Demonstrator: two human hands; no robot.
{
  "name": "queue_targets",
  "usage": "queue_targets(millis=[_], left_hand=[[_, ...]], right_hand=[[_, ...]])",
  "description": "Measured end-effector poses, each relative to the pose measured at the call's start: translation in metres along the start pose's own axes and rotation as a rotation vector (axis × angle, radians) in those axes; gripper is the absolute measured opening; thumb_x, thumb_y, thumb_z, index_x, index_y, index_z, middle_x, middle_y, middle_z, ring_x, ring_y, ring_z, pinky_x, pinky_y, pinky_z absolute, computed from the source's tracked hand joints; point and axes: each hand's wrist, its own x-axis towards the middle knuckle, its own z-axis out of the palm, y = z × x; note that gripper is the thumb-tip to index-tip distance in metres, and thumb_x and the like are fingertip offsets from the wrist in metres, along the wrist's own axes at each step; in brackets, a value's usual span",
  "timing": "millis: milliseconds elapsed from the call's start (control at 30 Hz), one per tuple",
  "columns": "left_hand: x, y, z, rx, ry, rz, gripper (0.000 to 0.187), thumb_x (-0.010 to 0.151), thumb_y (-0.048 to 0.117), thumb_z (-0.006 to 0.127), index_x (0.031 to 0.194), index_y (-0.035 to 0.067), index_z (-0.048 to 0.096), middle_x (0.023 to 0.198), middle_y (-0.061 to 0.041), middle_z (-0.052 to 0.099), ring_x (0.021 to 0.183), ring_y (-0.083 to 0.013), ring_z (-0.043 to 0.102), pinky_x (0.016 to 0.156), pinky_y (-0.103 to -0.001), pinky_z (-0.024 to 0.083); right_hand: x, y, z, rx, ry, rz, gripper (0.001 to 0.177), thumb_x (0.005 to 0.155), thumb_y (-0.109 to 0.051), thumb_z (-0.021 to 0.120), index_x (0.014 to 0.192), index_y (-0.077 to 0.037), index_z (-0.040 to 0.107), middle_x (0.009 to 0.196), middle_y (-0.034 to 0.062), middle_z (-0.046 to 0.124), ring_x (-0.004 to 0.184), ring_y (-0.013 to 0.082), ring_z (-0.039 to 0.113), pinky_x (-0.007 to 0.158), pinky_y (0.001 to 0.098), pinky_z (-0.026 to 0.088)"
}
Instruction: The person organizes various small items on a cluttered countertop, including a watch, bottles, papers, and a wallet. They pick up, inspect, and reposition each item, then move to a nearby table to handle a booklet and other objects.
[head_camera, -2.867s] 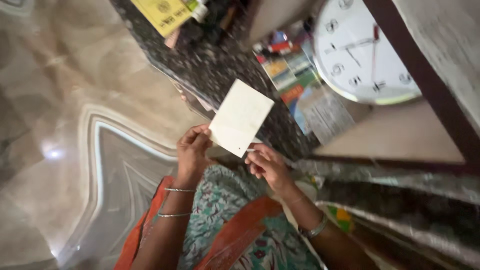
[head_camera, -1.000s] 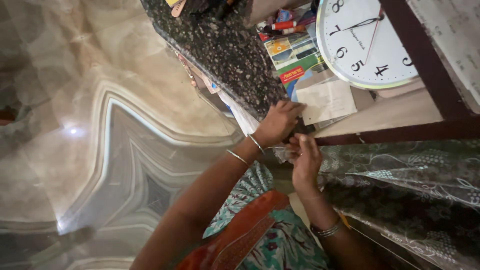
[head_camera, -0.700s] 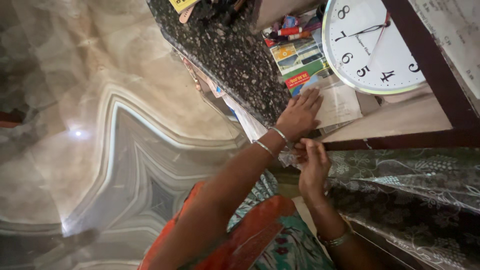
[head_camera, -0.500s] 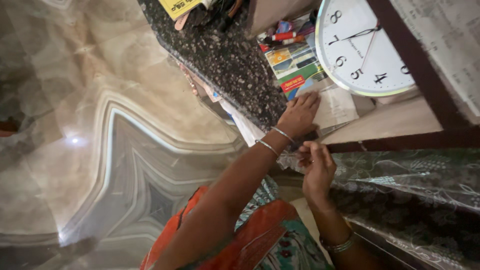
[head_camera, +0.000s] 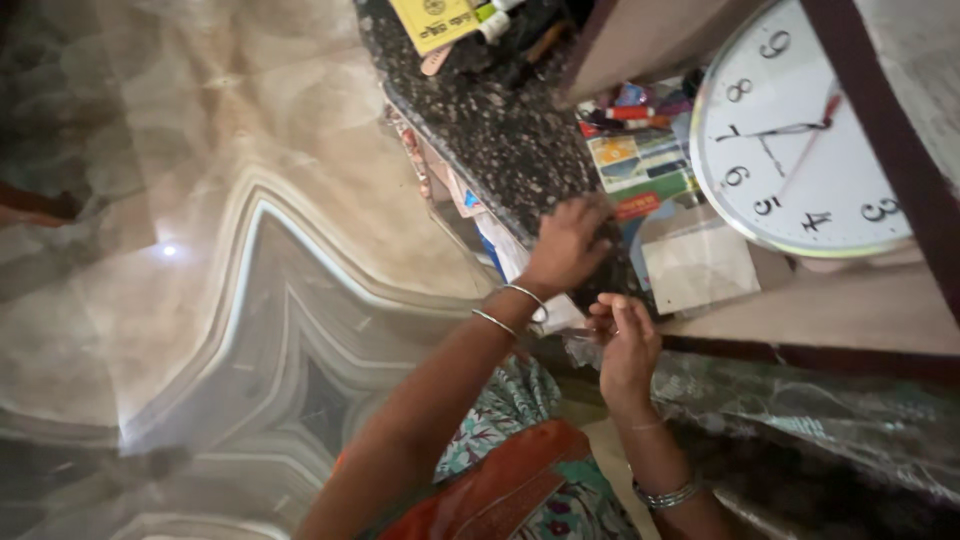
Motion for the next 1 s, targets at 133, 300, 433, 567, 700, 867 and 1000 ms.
queue_targets(millis=[133,300,433,567,700,867,1000], left_hand=[[0.024,-0.057,-0.044,0.092,0.273,-0.195,0.041,0.085,0.015,0.072,0.125,0.012,0.065,0.124,-0.014,0.062,0.118,-0.0359,0.056,0.1,-0.049,0.045],[0.071,-0.151,-0.112,0.233,0.646,-0.238,0.03,0.09,0.016,0.07,0.119,0.011,0.065,0.116,-0.013,0.067,0.112,-0.0347,0.061,0.101,-0.045,0.045],[0.131,-0.202,-0.139,0.285,0.624,-0.67,0.05,0.085,0.035,0.081,0.124,0.013,0.06,0.123,-0.011,0.064,0.12,-0.0372,0.054,0.101,-0.055,0.042],[0.183,-0.225,-0.144,0.442,0.611,-0.841,0.093,0.072,0.047,0.087,0.143,0.012,0.038,0.132,-0.01,0.057,0.125,-0.038,0.048,0.098,-0.063,0.039],[0.209,-0.237,-0.145,0.497,0.528,-1.038,0.1,0.068,0.043,0.088,0.147,0.017,0.033,0.133,-0.007,0.055,0.13,-0.0345,0.045,0.099,-0.066,0.036],[0.208,-0.293,-0.13,0.202,0.712,-0.93,0.071,0.073,0.024,0.084,0.135,0.013,0.05,0.12,-0.009,0.067,0.114,-0.0316,0.056,0.094,-0.055,0.044],[0.2,-0.333,-0.126,-0.559,0.961,-0.376,0.031,0.089,0.009,0.075,0.117,0.0,0.066,0.108,-0.014,0.076,0.095,-0.0261,0.072,0.082,-0.041,0.062]], right_hand=[[0.011,-0.005,0.032,-0.022,-0.072,-0.014,0.031,0.104,-0.034,0.059,0.109,-0.004,0.067,0.092,0.0051,0.069,0.076,0.0144,0.066,0.065,0.03,0.052],[0.023,0.002,0.053,-0.027,-0.083,-0.001,0.032,0.104,-0.033,0.061,0.11,-0.002,0.067,0.092,0.0072,0.07,0.077,0.0154,0.066,0.063,0.0301,0.051],[0.037,0.01,0.059,-0.04,-0.048,0.03,0.034,0.104,-0.033,0.061,0.111,0.0,0.067,0.092,0.0073,0.07,0.076,0.0151,0.066,0.064,0.0295,0.05],[0.038,0.005,0.064,-0.06,-0.029,0.032,0.035,0.102,-0.034,0.06,0.112,0.0,0.067,0.093,0.0075,0.07,0.076,0.0146,0.066,0.065,0.0301,0.051],[0.038,-0.003,0.069,-0.059,0.015,0.049,0.038,0.103,-0.035,0.061,0.111,0.002,0.067,0.092,0.0095,0.07,0.075,0.0153,0.064,0.065,0.0309,0.051],[0.04,-0.004,0.063,-0.095,0.049,0.069,0.038,0.103,-0.036,0.06,0.111,-0.001,0.068,0.092,0.0077,0.07,0.077,0.0149,0.067,0.066,0.0299,0.051],[0.042,0.001,0.059,-0.1,0.041,0.07,0.039,0.102,-0.039,0.06,0.11,-0.002,0.069,0.091,0.0068,0.071,0.075,0.014,0.067,0.065,0.029,0.052]])
